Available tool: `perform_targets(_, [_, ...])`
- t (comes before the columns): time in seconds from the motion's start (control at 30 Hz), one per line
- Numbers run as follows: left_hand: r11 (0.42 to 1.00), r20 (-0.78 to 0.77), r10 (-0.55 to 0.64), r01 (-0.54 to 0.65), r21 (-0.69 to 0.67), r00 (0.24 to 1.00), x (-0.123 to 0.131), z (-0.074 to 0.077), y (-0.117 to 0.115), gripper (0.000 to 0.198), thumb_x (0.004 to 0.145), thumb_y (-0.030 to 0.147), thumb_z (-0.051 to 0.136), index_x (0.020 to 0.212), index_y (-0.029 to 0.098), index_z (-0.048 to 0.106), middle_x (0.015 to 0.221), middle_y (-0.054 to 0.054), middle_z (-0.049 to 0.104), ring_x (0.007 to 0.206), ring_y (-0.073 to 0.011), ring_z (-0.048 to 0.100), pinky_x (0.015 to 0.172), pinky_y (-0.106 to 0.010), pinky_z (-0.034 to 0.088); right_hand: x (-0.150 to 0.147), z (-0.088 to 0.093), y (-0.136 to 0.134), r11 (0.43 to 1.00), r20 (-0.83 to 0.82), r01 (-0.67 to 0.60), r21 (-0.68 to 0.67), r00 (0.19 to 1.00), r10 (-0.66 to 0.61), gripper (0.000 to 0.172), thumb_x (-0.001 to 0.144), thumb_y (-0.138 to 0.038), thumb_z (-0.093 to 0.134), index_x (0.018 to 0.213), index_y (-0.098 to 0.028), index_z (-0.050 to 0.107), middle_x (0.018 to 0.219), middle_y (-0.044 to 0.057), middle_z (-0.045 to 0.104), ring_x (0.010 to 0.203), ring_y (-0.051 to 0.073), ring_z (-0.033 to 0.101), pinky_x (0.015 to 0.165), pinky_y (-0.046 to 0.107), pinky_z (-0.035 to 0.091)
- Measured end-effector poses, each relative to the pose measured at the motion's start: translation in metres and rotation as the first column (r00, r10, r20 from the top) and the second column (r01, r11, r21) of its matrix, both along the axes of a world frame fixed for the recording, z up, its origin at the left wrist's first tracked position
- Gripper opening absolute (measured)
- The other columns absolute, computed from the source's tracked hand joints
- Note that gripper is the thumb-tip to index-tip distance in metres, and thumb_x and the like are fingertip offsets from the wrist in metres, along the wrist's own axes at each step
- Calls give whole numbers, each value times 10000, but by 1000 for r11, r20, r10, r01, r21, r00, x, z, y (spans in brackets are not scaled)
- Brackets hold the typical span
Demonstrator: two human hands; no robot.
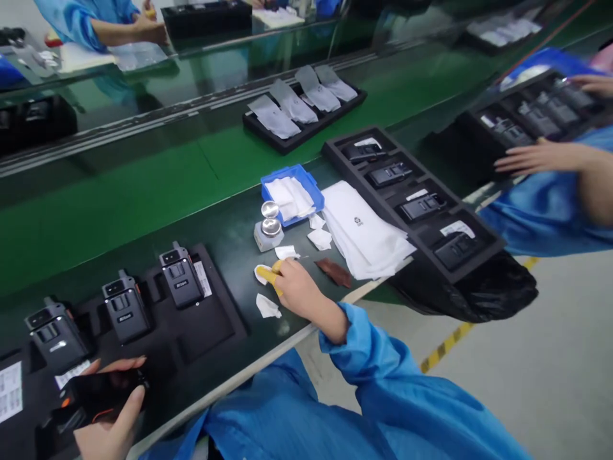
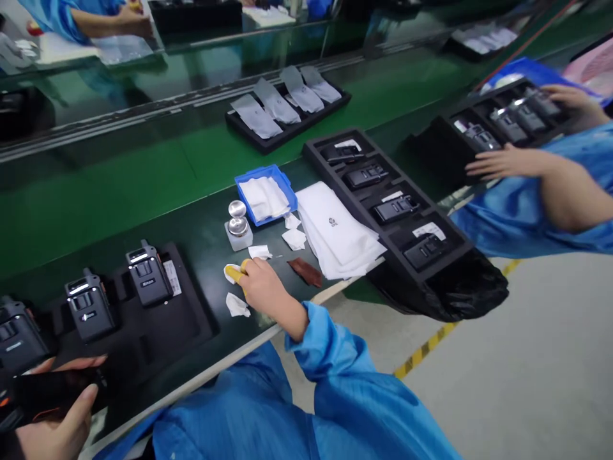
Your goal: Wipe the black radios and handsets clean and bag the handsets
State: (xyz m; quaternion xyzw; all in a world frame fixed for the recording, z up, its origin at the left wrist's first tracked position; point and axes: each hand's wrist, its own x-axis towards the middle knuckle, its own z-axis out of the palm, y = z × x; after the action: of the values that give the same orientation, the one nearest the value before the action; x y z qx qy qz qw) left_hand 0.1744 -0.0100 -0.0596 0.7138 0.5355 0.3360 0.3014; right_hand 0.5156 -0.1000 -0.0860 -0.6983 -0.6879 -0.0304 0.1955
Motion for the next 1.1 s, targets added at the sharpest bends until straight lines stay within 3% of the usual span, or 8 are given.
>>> perform_targets(0.13, [995,136,54,-41,-95,989,-4,-8,-2,571,592,343,741,1069,274,436,799,24,643,742,-241,667,879,-498,505,21,32,6,950,29,198,240,977,-211,337,776,-64,464,974,-210,695,905,84,530,842,201,439,707,343,399])
perform_targets(0.27, [996,157,57,-46,-76,986,-8,-17,-1,536,600,333,740,1035,252,439,801,14,646,763,-231,670,911,-482,478,35,51,32,958,112,248,144,958,-265,349,758,-38,452,953,-176,707,834,91,526,797,208,424,693,341,385])
perform_targets(0.33, [997,177,47,-35,-66,983,-7,-19,-2,510,606,355,734,1009,248,440,794,12,646,762,-230,669,896,-474,479,35,53,39,973,146,217,80,963,-227,312,764,-49,463,911,-166,712,840,99,543,791,207,423,704,341,380])
perform_targets(0.47, [996,257,62,-45,-73,964,1,-14,-8,527,612,354,725,1021,234,415,812,5,637,796,-213,658,848,-431,489,39,48,37,972,197,207,108,954,-226,263,770,-85,476,861,-167,709,923,117,596,805,212,460,693,350,362])
perform_targets(0.67, [999,216,-5,16,-50,976,15,11,-13,466,609,184,651,1028,217,451,911,-8,615,827,-169,613,798,-355,489,54,44,46,969,254,132,211,950,-184,236,771,-213,513,582,-163,644,628,103,558,533,134,381,509,327,236])
perform_targets(0.8, [987,204,-160,160,19,966,12,26,-12,460,584,88,581,1015,215,480,944,-13,583,856,-165,596,776,-322,483,-4,69,47,882,238,-40,469,968,-83,210,788,-212,497,649,-175,651,696,108,592,642,179,495,562,332,344])
perform_targets(0.97, [958,267,-286,274,84,920,-3,34,-13,482,581,62,554,1029,222,477,965,-18,553,912,-181,582,797,-326,474,-120,103,43,864,146,-302,402,953,265,309,766,-73,492,938,-249,678,814,35,609,766,160,516,827,395,374])
perform_targets(1.1, [951,291,-309,299,80,906,-16,34,-16,474,593,81,567,1034,222,462,971,-26,539,906,-181,569,782,-329,478,-173,109,41,825,87,-433,364,898,432,331,796,-70,459,947,-258,687,814,10,626,772,141,499,892,385,306])
